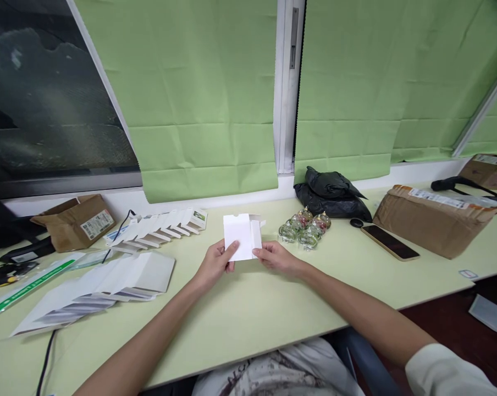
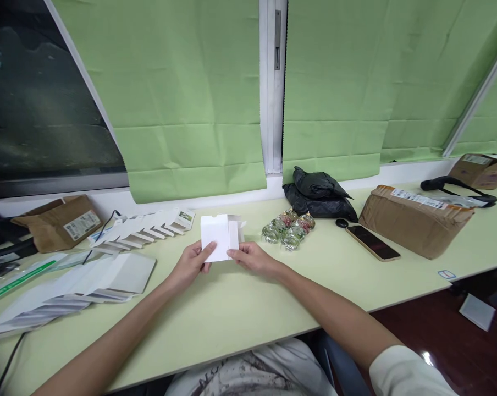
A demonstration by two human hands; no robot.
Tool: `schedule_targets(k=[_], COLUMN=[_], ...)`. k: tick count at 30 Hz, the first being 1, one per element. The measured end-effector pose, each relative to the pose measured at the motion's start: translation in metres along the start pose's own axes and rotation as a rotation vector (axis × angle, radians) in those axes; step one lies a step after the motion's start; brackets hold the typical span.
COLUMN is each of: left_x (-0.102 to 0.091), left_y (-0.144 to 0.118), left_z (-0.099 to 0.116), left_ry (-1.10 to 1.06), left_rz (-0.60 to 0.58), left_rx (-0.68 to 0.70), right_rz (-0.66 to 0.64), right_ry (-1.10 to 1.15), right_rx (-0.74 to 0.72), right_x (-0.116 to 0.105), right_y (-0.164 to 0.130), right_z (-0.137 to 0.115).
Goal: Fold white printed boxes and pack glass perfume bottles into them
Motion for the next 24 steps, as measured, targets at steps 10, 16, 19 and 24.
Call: schedule_targets(k=[10, 16, 19, 24], left_x=[0.006, 0.01, 0.011, 0.007], left_y=[-0.001, -0.003, -0.003, -0.001], left_z=[-0.005, -0.006, -0.01, -0.013], left_ry=[-0.068, -0.069, -0.085, -0.074], left_rz=[-0.09, -0.171, -0.171, -0.091], left_rx=[0.003, -0.005, -0.038, -0.064], right_rz=[-0.016, 0.046, 0.078, 0.048], right_ry=[0.099, 0.099, 0.073, 0.094], right_rx=[0.034, 0.085, 0.11, 0.171], right_x=[-0.007, -0.007, -0.009, -0.009], right_y=[0.001, 0.0, 0.001, 0.002], right_z=[0.0, 0.005, 0.007, 0.011])
Point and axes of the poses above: each hand's wrist, its own y-axis towards the middle knuckle, its own x-axis out of the palm, z = x × y, the point moved 5 cm from there along y, towards the middle knuckle, and after that the axes turned 8 degrees about z, right-handed, at the moved point
